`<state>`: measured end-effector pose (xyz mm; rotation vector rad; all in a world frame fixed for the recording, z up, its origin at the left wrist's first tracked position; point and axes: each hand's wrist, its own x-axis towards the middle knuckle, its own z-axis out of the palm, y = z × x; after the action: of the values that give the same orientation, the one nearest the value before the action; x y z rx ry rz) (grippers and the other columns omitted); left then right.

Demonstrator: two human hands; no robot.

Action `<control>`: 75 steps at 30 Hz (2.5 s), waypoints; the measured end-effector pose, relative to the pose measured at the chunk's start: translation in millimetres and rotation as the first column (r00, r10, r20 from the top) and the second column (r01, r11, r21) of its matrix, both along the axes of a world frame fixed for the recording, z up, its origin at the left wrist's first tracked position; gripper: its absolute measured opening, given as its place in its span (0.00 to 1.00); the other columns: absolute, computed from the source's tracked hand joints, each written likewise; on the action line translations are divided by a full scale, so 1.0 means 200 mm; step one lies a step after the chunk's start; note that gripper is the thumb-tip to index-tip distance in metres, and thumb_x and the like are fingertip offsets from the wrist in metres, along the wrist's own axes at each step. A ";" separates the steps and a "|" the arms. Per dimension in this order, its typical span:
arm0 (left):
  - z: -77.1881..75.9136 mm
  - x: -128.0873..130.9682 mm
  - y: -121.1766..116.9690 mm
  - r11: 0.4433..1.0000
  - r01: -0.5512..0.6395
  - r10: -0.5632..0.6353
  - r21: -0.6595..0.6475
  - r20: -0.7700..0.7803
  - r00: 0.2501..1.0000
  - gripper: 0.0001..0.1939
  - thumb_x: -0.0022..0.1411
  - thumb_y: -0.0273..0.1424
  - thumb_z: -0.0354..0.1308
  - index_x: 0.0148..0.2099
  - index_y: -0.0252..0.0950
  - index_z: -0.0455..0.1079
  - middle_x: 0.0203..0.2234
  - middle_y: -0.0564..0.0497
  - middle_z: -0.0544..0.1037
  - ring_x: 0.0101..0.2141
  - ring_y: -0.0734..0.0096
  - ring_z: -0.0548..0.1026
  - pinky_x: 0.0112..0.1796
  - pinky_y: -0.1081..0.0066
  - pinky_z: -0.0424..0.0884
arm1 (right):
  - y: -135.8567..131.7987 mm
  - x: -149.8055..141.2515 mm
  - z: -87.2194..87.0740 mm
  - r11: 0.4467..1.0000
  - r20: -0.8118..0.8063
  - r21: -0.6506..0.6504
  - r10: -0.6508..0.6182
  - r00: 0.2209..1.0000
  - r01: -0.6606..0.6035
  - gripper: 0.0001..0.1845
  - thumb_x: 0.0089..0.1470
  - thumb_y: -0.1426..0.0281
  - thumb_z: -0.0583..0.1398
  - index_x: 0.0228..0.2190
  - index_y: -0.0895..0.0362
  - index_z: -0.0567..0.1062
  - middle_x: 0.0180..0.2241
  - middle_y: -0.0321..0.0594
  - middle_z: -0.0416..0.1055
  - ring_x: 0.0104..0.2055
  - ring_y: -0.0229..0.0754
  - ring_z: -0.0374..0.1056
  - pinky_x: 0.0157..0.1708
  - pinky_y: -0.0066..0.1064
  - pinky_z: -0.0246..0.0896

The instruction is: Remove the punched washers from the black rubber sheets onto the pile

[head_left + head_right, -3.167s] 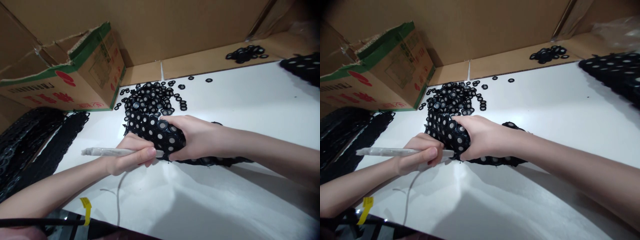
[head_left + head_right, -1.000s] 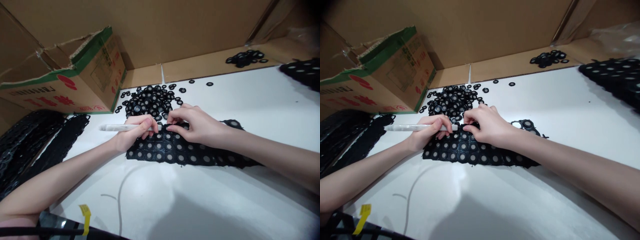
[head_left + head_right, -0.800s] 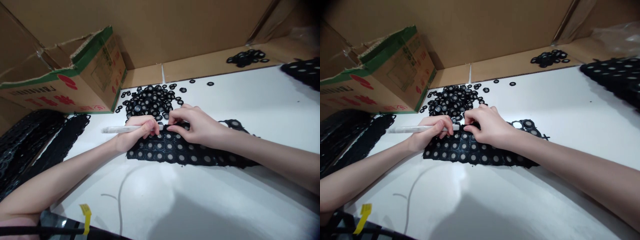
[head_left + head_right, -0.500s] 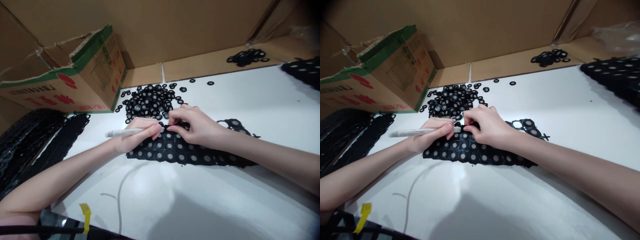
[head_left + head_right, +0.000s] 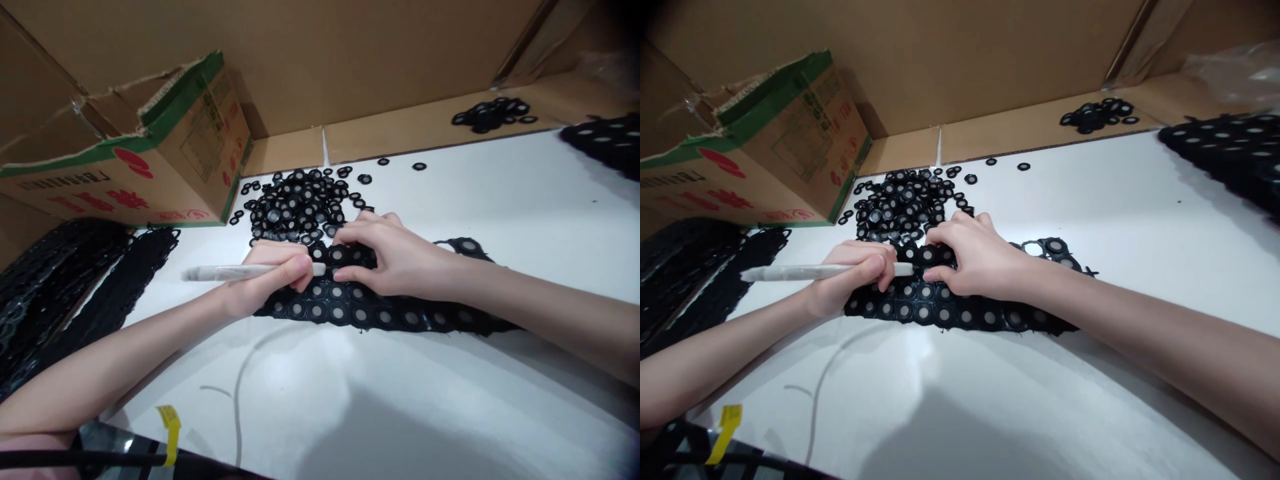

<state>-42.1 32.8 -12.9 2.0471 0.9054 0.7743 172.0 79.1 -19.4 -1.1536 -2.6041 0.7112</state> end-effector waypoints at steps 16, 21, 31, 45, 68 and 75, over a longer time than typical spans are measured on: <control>0.00 0.02 0.01 0.992 0.121 -0.122 -0.035 -0.047 0.991 0.21 0.70 0.29 0.43 0.23 0.34 0.62 0.20 0.52 0.66 0.24 0.74 0.64 0.31 0.72 0.62 | 0.00 -0.01 0.00 0.999 -0.049 -0.016 0.028 0.998 -0.029 0.11 0.48 0.64 0.62 0.33 0.56 0.71 0.34 0.43 0.71 0.45 0.53 0.64 0.49 0.46 0.53; -0.01 0.01 0.02 0.984 0.160 -0.165 -0.081 -0.059 0.985 0.22 0.71 0.32 0.45 0.23 0.33 0.62 0.20 0.54 0.67 0.24 0.76 0.65 0.31 0.75 0.62 | 0.00 0.00 0.00 0.998 -0.043 0.002 0.068 0.997 -0.068 0.11 0.50 0.65 0.61 0.36 0.56 0.71 0.36 0.44 0.72 0.45 0.53 0.64 0.48 0.46 0.53; 0.00 0.01 -0.05 0.995 0.065 -0.064 0.071 -0.016 0.998 0.21 0.71 0.31 0.44 0.25 0.33 0.65 0.21 0.52 0.67 0.24 0.75 0.65 0.28 0.73 0.61 | -0.04 -0.01 0.10 0.987 0.062 -0.124 0.110 0.992 -0.102 0.17 0.45 0.62 0.66 0.35 0.53 0.68 0.28 0.35 0.71 0.35 0.48 0.67 0.33 0.34 0.56; -0.01 0.01 -0.13 0.997 0.073 -0.073 -0.003 0.012 0.997 0.22 0.71 0.32 0.44 0.25 0.34 0.64 0.20 0.52 0.66 0.22 0.75 0.63 0.26 0.73 0.60 | -0.05 -0.01 0.10 0.969 -0.057 -0.223 0.098 0.993 -0.109 0.18 0.43 0.66 0.66 0.37 0.55 0.69 0.35 0.37 0.71 0.33 0.40 0.66 0.29 0.30 0.58; 0.01 0.01 -0.12 0.990 0.114 -0.116 -0.079 -0.022 0.993 0.22 0.71 0.33 0.44 0.24 0.33 0.65 0.20 0.51 0.67 0.23 0.74 0.65 0.27 0.73 0.62 | -0.05 0.01 0.08 0.967 -0.103 -0.163 0.179 0.979 -0.194 0.13 0.44 0.67 0.63 0.33 0.52 0.67 0.33 0.36 0.73 0.36 0.46 0.69 0.29 0.31 0.58; 0.02 0.00 -0.13 0.993 0.110 -0.111 -0.040 -0.015 0.994 0.21 0.72 0.34 0.44 0.27 0.33 0.66 0.22 0.51 0.68 0.24 0.74 0.65 0.28 0.74 0.62 | -0.08 -0.01 0.10 0.961 -0.024 -0.201 0.191 0.981 -0.192 0.21 0.41 0.60 0.67 0.30 0.51 0.60 0.25 0.32 0.66 0.28 0.43 0.65 0.23 0.30 0.52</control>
<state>-42.4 7.3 -9.9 2.0540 0.8028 0.6754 169.6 62.7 1.5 -0.9549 -2.7154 1.0383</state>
